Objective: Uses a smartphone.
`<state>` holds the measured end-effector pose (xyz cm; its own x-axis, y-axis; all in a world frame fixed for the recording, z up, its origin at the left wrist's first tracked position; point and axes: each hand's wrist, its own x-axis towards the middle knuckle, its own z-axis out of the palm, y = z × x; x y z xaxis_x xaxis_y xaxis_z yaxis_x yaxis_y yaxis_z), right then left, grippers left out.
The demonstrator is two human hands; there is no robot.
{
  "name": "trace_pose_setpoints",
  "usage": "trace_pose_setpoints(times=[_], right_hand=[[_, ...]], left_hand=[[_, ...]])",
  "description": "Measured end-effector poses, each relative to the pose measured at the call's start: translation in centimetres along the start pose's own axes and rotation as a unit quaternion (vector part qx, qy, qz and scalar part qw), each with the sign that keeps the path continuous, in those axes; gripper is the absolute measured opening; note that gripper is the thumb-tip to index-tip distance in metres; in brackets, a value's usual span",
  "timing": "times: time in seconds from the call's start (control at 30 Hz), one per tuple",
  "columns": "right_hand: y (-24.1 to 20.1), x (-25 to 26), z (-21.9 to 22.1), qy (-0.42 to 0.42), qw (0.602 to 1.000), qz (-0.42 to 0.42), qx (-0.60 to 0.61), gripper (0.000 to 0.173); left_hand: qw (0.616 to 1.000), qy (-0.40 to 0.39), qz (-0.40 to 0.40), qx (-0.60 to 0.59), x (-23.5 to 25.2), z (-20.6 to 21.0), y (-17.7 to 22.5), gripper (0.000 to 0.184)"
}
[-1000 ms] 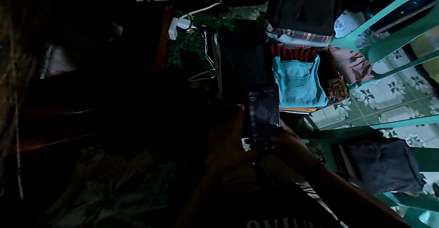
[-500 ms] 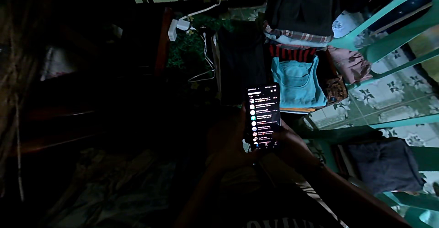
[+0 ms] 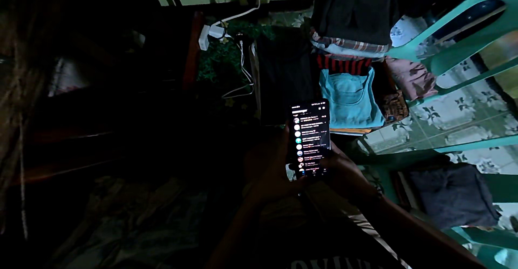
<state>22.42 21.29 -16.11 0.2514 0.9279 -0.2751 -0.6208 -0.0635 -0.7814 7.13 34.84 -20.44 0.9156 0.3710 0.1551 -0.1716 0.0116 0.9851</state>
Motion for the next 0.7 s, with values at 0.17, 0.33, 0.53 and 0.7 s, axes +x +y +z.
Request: trace_pose_setpoints(times=[0.17, 0.33, 0.53, 0.7], right_hand=[[0.1, 0.0, -0.1, 0.004, 1.000, 0.002, 0.000, 0.054], [0.0, 0.1, -0.1, 0.005, 1.000, 0.003, -0.005, 0.056], [0.1, 0.1, -0.1, 0.000, 1.000, 0.002, -0.003, 0.058], [0.2, -0.1, 0.2, 0.012, 0.999, -0.003, -0.048, 0.053]], left_hand=[[1.000, -0.001, 0.003, -0.011, -0.1, 0.1, -0.8, 0.124], [1.000, -0.002, -0.004, -0.005, -0.1, 0.1, -0.6, 0.124], [0.999, 0.013, -0.004, 0.038, -0.1, 0.1, 0.5, 0.119], [0.996, 0.090, -0.008, 0.018, -0.1, 0.1, 1.2, 0.098]])
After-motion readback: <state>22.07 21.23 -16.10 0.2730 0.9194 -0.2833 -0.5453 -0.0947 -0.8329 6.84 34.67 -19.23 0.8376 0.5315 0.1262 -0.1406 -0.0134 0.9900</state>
